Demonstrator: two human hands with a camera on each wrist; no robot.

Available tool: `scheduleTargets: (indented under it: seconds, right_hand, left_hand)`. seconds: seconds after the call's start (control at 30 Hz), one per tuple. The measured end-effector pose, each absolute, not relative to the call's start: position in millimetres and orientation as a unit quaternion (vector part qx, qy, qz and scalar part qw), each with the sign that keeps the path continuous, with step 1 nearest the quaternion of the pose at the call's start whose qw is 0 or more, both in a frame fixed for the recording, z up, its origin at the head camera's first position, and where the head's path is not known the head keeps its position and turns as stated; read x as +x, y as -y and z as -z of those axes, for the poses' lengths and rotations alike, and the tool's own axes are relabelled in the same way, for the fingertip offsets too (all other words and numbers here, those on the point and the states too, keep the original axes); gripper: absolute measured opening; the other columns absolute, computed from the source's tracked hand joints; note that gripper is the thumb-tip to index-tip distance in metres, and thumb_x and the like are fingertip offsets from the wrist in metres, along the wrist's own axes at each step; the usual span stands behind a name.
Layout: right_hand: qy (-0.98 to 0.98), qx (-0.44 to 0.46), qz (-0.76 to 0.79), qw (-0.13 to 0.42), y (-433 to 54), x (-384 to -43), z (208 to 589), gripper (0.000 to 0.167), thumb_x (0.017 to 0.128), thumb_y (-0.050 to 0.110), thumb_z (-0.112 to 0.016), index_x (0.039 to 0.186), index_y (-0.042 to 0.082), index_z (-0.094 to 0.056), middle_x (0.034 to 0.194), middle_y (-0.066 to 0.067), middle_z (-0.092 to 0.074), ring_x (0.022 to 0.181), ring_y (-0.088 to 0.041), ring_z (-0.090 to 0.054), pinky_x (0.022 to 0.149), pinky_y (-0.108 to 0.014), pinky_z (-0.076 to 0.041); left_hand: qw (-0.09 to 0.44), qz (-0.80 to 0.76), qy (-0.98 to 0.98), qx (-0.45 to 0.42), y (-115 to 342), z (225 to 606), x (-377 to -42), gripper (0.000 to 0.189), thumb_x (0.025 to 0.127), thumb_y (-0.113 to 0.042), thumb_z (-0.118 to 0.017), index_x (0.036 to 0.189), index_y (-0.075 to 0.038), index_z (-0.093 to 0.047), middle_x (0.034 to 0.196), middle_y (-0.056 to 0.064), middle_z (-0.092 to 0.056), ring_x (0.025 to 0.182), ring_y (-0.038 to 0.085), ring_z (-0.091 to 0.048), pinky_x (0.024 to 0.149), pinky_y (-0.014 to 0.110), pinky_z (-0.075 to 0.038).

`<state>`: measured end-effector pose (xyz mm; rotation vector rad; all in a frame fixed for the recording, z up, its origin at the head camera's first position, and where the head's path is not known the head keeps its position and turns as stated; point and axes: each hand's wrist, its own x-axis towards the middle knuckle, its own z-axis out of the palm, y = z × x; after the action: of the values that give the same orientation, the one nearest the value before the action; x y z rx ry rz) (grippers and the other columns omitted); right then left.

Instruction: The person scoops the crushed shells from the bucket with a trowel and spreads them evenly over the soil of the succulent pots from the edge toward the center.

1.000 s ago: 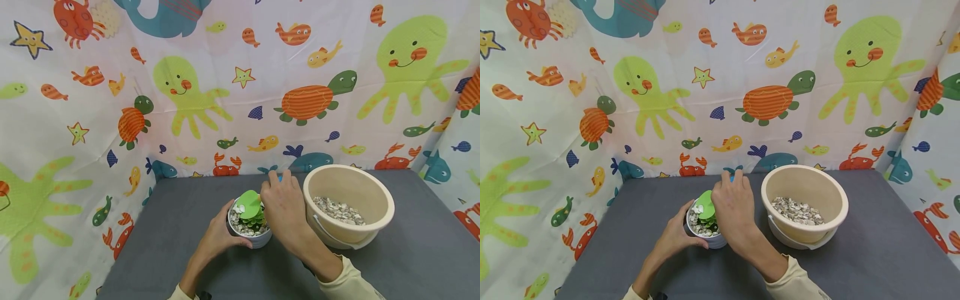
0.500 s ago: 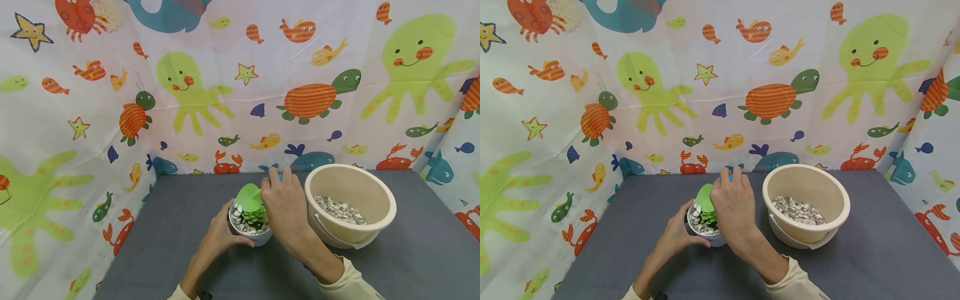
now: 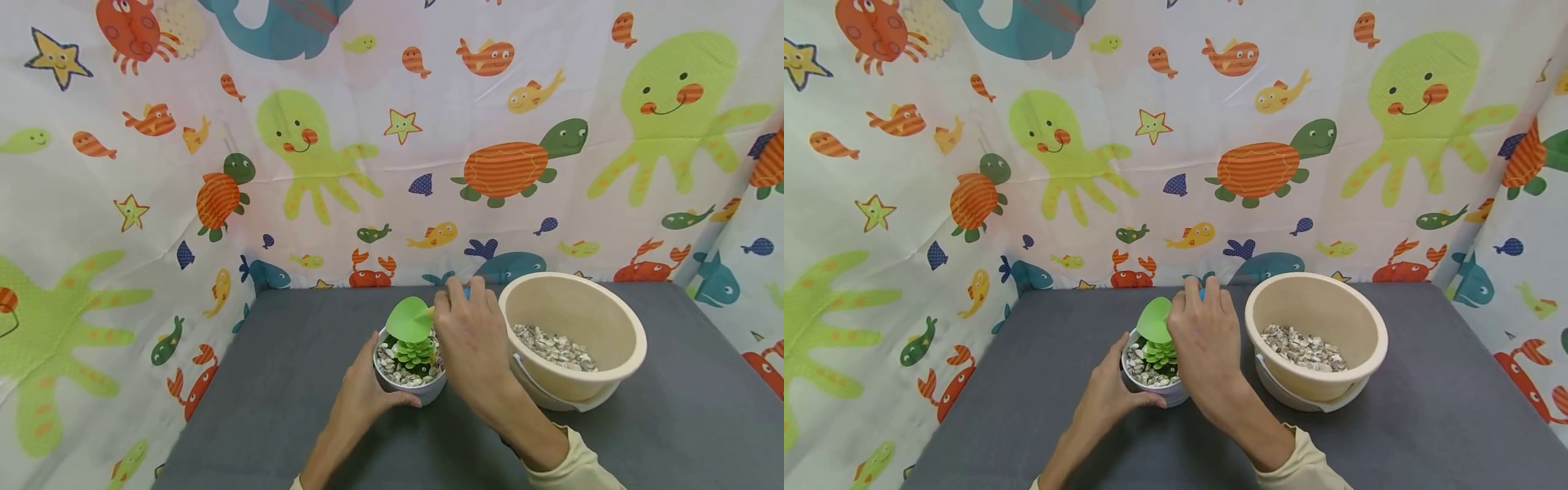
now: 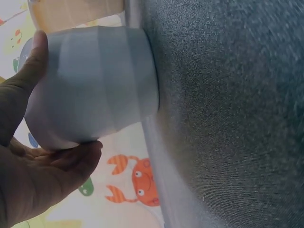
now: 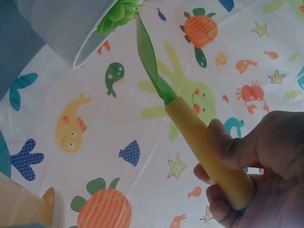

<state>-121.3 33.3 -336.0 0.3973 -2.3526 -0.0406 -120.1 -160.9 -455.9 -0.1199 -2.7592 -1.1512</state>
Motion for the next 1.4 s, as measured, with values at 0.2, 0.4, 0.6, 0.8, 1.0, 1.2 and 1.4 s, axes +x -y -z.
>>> scheduleTargets:
  seconds: [0.2,0.4,0.6,0.8,1.0,1.2,1.4]
  right_hand:
    - [0.915,0.152,-0.035,0.371,-46,-124,332,0.028,0.076,0.0,-0.086,0.102,-0.002,-0.076,0.099,-0.016,-0.064,0.084,-0.033,-0.049,0.071,-0.039,-0.044]
    - [0.914,0.13,-0.112,0.368,-79,-120,323,0.024,0.085,0.001,-0.082,0.108,-0.005,-0.077,0.096,-0.02,-0.064,0.082,-0.035,-0.047,0.068,-0.039,-0.04]
    - [0.91,0.065,-0.132,0.388,-144,-105,312,0.024,0.086,-0.001,-0.08,0.108,-0.008,-0.074,0.097,-0.027,-0.062,0.084,-0.043,-0.047,0.069,-0.045,-0.035]
    - [0.904,0.002,-0.108,0.413,-204,-89,316,0.021,0.082,-0.009,-0.077,0.101,-0.015,-0.07,0.096,-0.034,-0.056,0.088,-0.051,-0.045,0.073,-0.056,-0.031]
    - [0.935,-0.018,-0.076,0.347,-235,-98,332,0.031,0.072,-0.013,-0.083,0.099,-0.017,-0.069,0.096,-0.034,-0.055,0.081,-0.048,-0.041,0.067,-0.054,-0.035]
    - [0.963,0.009,-0.007,0.268,-235,-116,348,0.04,0.062,-0.007,-0.091,0.096,-0.016,-0.072,0.089,-0.031,-0.058,0.081,-0.046,-0.046,0.064,-0.05,-0.044]
    - [0.976,0.024,0.047,0.212,-222,-134,363,0.02,0.065,-0.005,-0.087,0.075,-0.004,-0.07,0.084,-0.025,-0.056,0.089,-0.044,-0.046,0.071,-0.05,-0.041]
  left_hand:
    - [0.118,0.354,0.927,-0.044,160,456,-116,0.13,0.053,-0.041,-0.102,0.157,0.002,-0.039,0.152,0.022,-0.055,0.138,0.038,-0.059,0.107,0.054,-0.053]
    - [0.184,0.245,0.95,-0.061,157,455,-109,0.119,0.049,-0.052,-0.099,0.144,0.005,-0.055,0.128,0.021,-0.07,0.113,0.035,-0.073,0.088,0.048,-0.062]
    - [0.295,0.109,0.943,-0.107,156,452,-102,0.1,0.046,-0.07,-0.09,0.116,-0.001,-0.071,0.094,0.01,-0.076,0.075,0.024,-0.074,0.069,0.041,-0.06]
    - [0.354,0.014,0.927,-0.124,153,440,-104,0.1,0.046,-0.09,-0.076,0.104,-0.009,-0.072,0.107,0.009,-0.074,0.1,0.024,-0.072,0.088,0.049,-0.054]
    - [0.328,0.091,0.92,-0.194,121,420,-110,0.095,0.065,-0.08,-0.08,0.126,-0.008,-0.069,0.134,0.014,-0.064,0.126,0.031,-0.062,0.104,0.057,-0.051]
    - [0.258,0.21,0.905,-0.266,65,409,-118,0.086,0.084,-0.062,-0.079,0.149,-0.01,-0.055,0.154,0.012,-0.055,0.137,0.03,-0.061,0.112,0.048,-0.052]
    - [0.171,0.254,0.908,-0.287,14,408,-129,0.09,0.092,-0.063,-0.07,0.161,-0.012,-0.041,0.167,0.017,-0.04,0.142,0.033,-0.057,0.109,0.046,-0.055]
